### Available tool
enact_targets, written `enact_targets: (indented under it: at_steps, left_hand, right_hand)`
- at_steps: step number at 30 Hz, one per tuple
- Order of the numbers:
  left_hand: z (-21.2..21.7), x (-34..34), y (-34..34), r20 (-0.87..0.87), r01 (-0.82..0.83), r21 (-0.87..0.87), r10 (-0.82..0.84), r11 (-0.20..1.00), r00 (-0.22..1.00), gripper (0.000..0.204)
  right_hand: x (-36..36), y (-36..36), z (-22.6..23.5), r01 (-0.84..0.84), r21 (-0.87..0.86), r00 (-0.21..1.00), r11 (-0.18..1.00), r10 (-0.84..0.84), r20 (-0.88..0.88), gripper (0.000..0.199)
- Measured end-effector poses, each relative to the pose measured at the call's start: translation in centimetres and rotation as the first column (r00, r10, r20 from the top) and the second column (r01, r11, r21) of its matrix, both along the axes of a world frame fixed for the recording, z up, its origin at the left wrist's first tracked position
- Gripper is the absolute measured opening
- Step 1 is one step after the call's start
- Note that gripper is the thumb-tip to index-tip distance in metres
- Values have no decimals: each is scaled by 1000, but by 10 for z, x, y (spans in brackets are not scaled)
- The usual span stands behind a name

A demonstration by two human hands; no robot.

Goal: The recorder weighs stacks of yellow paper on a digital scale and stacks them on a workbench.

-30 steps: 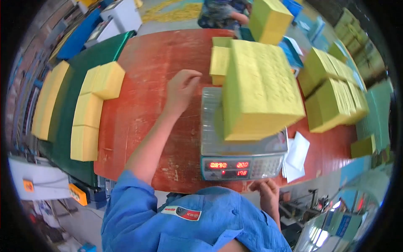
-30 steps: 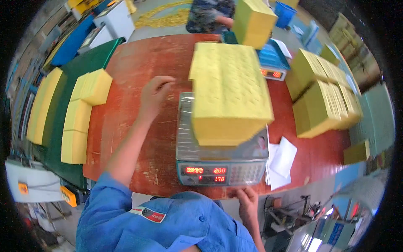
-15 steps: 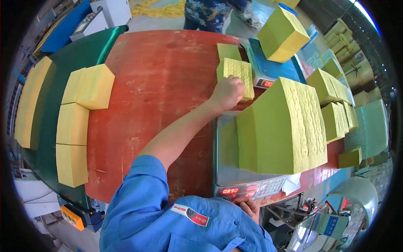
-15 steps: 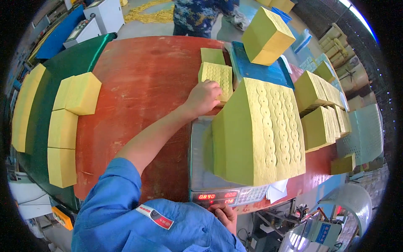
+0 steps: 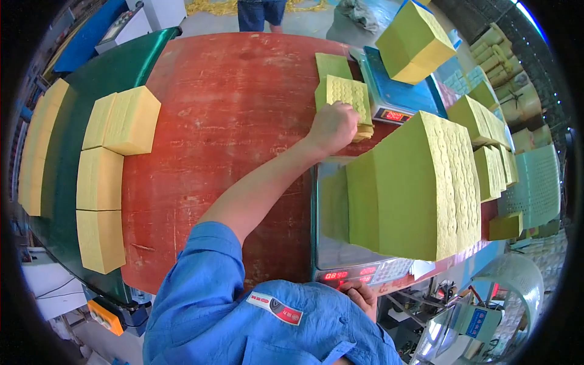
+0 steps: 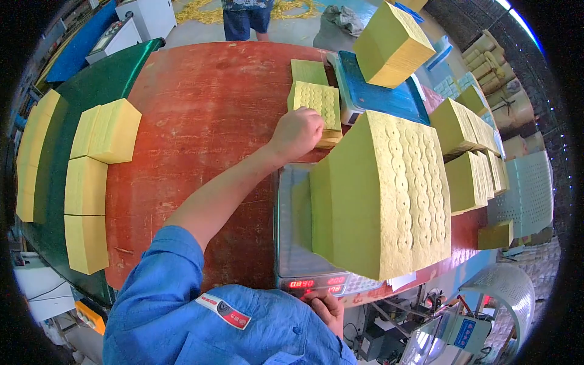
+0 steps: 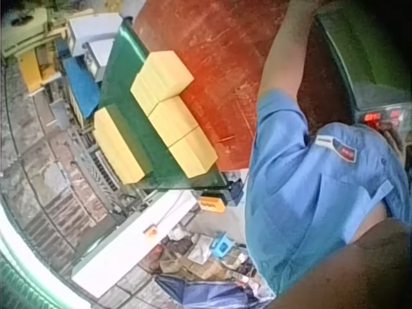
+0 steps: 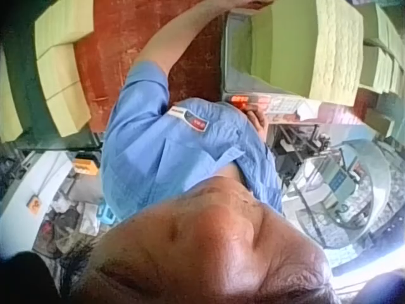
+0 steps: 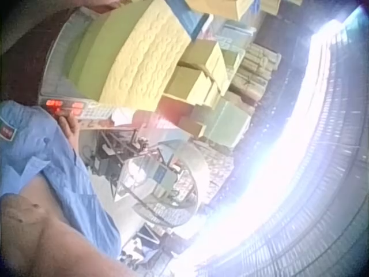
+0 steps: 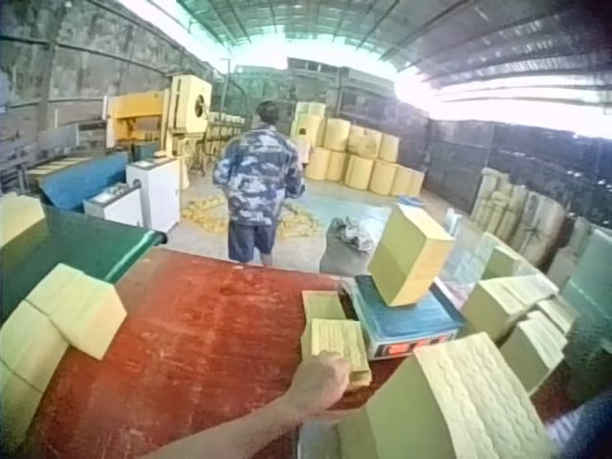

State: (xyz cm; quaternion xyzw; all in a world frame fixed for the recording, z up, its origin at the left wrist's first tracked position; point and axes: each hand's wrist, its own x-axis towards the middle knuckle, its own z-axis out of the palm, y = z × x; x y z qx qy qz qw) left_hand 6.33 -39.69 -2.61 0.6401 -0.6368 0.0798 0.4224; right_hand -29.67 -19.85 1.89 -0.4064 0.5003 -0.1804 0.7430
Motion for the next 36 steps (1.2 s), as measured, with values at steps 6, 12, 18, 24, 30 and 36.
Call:
enact_targets:
  at_steps: [6, 12, 18, 24, 30, 36]
  left_hand:
    - [33, 11, 30, -300, -194, -128, 149, 973, 942, 11]
    - [79, -24, 166, -814, -44, -83, -42, 996, 579, 14]
    - [53, -125, 303, -371, 177, -47, -182, 983, 911, 5]
    - [41, -166, 348, -38, -108, 24, 109, 994, 993, 25]
    - [28, -181, 382, -951, -159, 142, 179, 977, 253, 25]
    - [119, -188, 337, -956, -101, 39, 66, 994, 285, 17]
  right_hand:
    - [-2, 7, 1, 4, -5, 999, 1000, -4, 54, 16]
    - [18, 5, 13, -184, -55, 955, 981, 191, 229, 36]
    - [60, -14, 14, -352, 238, 766, 905, 133, 629, 64]
    - [58, -4, 8, -518, -210, 792, 829, 558, 248, 45]
    - [40, -5, 34, -425, -392, 786, 816, 547, 287, 45]
    - [12, -42, 108, -426, -703, 724, 569, 681, 112, 30]
